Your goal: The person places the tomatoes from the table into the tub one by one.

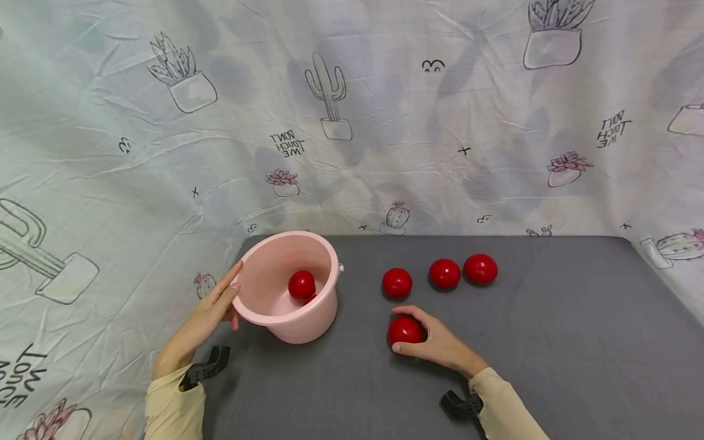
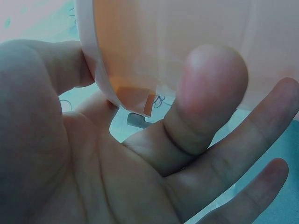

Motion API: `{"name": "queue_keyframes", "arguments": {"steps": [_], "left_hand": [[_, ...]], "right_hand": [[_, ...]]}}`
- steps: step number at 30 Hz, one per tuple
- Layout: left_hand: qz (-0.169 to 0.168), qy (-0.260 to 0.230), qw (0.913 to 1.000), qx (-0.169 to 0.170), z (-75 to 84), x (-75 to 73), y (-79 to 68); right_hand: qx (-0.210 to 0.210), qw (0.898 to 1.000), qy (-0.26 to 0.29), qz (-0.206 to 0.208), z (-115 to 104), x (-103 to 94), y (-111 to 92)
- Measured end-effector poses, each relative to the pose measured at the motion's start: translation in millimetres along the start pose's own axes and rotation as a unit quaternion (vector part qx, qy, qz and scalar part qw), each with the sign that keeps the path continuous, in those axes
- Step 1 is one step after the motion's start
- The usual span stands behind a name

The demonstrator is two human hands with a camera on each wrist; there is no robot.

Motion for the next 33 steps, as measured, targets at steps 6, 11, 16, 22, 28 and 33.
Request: {"name": "queue_keyframes", "arguments": {"steps": [6, 11, 16, 22, 28, 33], "left_hand": [[-0.007, -0.007, 0.9999, 0.01, 1.2, 0.1, -0.8], [-0.009, -0.007, 0.9999, 0.009, 1.9, 0.6, -1.4], [-0.01, -0.005, 0.9999, 0.007, 2.3, 1.0, -2.1], [-0.01, -0.005, 0.9998, 0.013, 3.8, 1.1, -2.2], [-0.01, -0.001, 0.9998, 0.017, 4.3, 0.8, -2.9], [-0.009, -0.002, 0.9998, 0.016, 3.9, 1.1, -2.7]], "right_hand": [[0.006, 1.0, -0.026, -0.008, -2, 3.1, 1], [-0.008, 0.999, -0.047, -0.018, -4, 4.6, 1], [-0.019, 0.998, -0.055, -0.031, -4, 6.2, 2], [-0.011, 1.0, -0.002, -0.027, -2, -2.3, 0], [-0.038, 0.983, 0.176, -0.032, 6, -15.4, -4], [-0.106, 0.954, 0.274, -0.061, 7, -19.6, -5]]}}
Point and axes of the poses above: each hand's wrist, its own y-axis towards the middle knuckle, its own x-axis out of the palm, z = x × y, the point moved 6 cm from there along y, towards the middle knuckle, and after that the axes turned 13 degrees about -z, right-handed, at the moved point
